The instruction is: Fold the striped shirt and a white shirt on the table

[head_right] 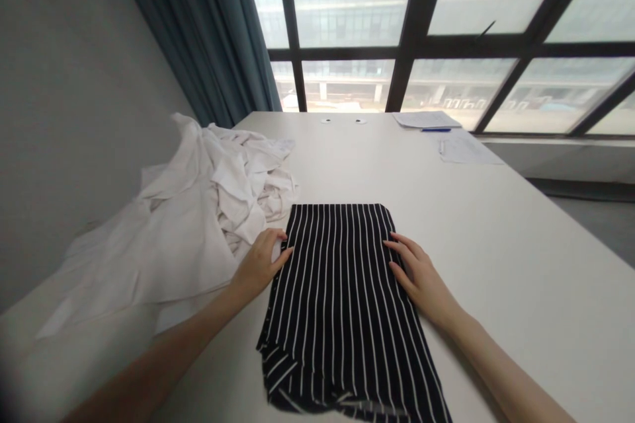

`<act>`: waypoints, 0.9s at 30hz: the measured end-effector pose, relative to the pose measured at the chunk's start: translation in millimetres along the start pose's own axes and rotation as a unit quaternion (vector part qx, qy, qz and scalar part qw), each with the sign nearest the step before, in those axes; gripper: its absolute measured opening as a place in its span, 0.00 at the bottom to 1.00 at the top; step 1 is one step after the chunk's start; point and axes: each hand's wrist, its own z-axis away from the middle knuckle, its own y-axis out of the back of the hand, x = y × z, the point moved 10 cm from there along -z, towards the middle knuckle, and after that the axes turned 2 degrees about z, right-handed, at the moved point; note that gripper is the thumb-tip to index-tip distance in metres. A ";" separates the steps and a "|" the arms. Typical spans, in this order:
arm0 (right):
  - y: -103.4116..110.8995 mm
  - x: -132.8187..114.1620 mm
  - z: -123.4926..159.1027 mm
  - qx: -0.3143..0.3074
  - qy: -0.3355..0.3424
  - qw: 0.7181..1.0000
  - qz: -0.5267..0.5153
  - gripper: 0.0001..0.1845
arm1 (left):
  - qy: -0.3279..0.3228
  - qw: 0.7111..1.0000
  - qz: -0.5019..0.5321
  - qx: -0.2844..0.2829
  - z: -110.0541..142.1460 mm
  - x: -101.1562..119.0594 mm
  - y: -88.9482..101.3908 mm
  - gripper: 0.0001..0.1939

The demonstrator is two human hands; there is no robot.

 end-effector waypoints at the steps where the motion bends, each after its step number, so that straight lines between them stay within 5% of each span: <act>1: -0.9 0.2 1.6 -0.004 -0.002 1.000 -0.006 0.20 | 0.006 1.000 0.006 -0.001 -0.2 -1.0 -0.7 0.06; 22: -4.1 -3.0 2.3 -0.023 0.004 1.000 -0.018 0.19 | 0.071 0.992 0.091 0.051 -1.1 -12.3 16.0 0.07; 27: -3.3 -5.2 3.3 -0.019 0.025 1.000 -0.001 0.18 | 0.060 0.995 0.075 0.025 -1.5 -10.8 9.9 0.06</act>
